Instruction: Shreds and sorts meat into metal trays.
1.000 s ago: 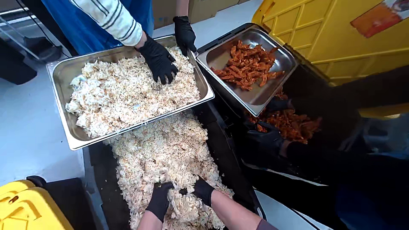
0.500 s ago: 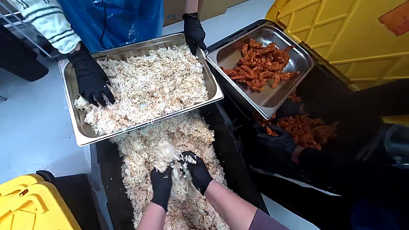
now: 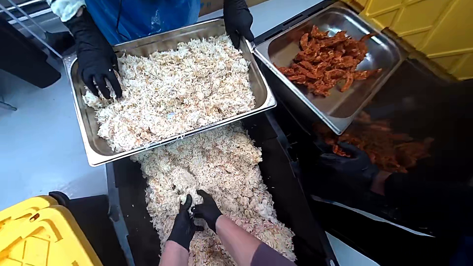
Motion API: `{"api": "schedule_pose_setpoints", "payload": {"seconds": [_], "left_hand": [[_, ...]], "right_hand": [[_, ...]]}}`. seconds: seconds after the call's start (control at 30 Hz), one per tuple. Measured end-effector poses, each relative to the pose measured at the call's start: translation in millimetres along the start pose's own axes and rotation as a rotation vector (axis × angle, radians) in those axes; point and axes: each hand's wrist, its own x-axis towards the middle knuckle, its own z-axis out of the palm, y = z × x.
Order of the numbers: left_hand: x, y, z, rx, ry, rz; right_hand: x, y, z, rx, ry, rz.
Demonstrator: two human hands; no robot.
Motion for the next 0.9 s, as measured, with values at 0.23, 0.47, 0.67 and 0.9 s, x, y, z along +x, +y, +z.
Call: {"api": "schedule_pose_setpoints", "payload": {"seconds": [0.23, 0.47, 0.67, 0.9], "left_hand": [[-27.4, 9.0, 28.8, -0.078, 0.189, 0.394], [-9.6, 68.2, 8.2, 0.312, 0.302, 0.5], [26.0, 53.8, 16.7, -0.007, 0.112, 0.346], [-8.6, 13.0, 20.6, 0.064, 0.07, 0.326]], "right_hand": [[-75.0, -11.4, 7.0, 0.027, 0.119, -0.269], [-11.7, -65.5, -21.1, -0.367, 0.157, -0.196], [35.7, -55.7, 4.9, -0.163, 0.051, -0.18], [-43.4, -30.6, -23.4, 0.189, 0.029, -0.119]]}}
